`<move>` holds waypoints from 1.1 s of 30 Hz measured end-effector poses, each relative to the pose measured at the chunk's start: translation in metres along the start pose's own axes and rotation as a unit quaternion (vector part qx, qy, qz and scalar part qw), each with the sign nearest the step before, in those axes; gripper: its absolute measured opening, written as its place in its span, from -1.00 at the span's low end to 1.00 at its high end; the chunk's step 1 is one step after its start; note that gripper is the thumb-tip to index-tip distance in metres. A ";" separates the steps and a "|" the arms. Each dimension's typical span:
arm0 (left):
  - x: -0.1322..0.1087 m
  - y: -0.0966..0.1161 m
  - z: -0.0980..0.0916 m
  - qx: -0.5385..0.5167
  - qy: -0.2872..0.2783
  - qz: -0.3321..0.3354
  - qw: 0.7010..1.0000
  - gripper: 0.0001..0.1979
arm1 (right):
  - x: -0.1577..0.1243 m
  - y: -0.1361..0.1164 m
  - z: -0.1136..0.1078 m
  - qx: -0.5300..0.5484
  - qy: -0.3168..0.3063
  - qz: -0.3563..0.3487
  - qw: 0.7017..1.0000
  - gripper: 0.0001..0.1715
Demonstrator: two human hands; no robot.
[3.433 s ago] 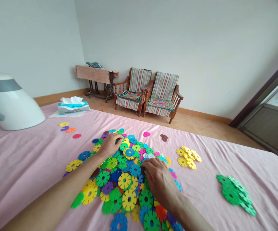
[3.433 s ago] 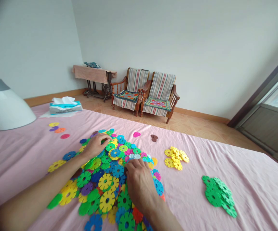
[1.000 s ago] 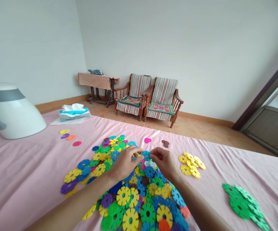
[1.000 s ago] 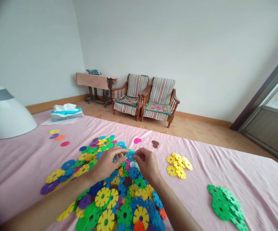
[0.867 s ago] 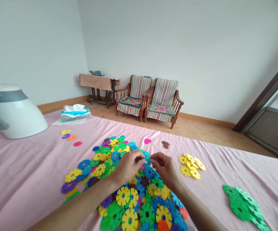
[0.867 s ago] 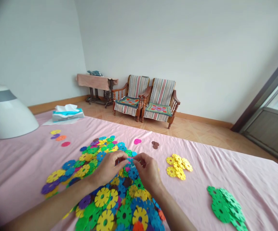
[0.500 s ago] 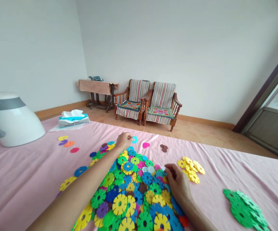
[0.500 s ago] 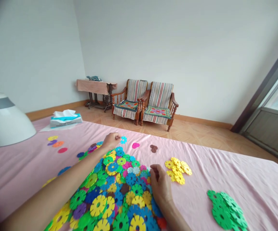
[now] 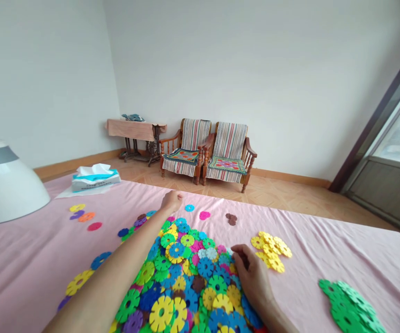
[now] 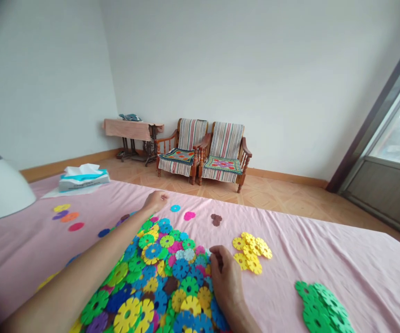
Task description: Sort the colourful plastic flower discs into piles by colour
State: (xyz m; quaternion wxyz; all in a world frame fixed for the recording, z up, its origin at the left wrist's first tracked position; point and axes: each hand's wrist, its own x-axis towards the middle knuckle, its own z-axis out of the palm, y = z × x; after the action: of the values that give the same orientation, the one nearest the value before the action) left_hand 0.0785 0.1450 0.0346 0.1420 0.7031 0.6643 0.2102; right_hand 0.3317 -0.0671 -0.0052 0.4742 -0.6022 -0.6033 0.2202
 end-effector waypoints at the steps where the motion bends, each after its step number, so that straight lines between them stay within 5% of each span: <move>1: 0.000 -0.008 -0.007 0.004 -0.003 0.007 1.000 -0.72 | 0.000 0.000 0.000 -0.002 -0.002 0.001 1.000 -0.65; 8: -0.021 -0.073 -0.061 0.036 -0.046 0.020 0.998 -0.75 | 0.000 0.003 0.001 -0.005 -0.019 0.010 1.000 -0.67; 13: -0.040 -0.095 -0.068 0.037 -0.085 0.033 0.995 -0.79 | 0.000 0.004 0.001 -0.006 -0.027 0.015 1.000 -0.69; 20: -0.050 -0.095 -0.063 0.025 -0.066 0.040 0.997 -0.82 | 0.001 0.008 0.002 -0.010 -0.034 0.015 0.999 -0.68; 26: -0.043 -0.092 -0.071 0.029 -0.006 -0.024 0.999 -0.73 | 0.001 0.009 0.002 -0.027 -0.028 0.011 0.999 -0.66; 33: -0.017 -0.040 -0.031 -0.007 -0.009 -0.039 0.999 -0.70 | 0.002 0.010 0.003 -0.021 -0.030 0.012 0.999 -0.68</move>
State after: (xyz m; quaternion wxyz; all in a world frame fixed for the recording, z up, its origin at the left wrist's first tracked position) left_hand 0.0280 0.1292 0.0407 0.1612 0.6774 0.6885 0.2025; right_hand 0.3347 -0.0630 -0.0145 0.4404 -0.6124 -0.6143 0.2315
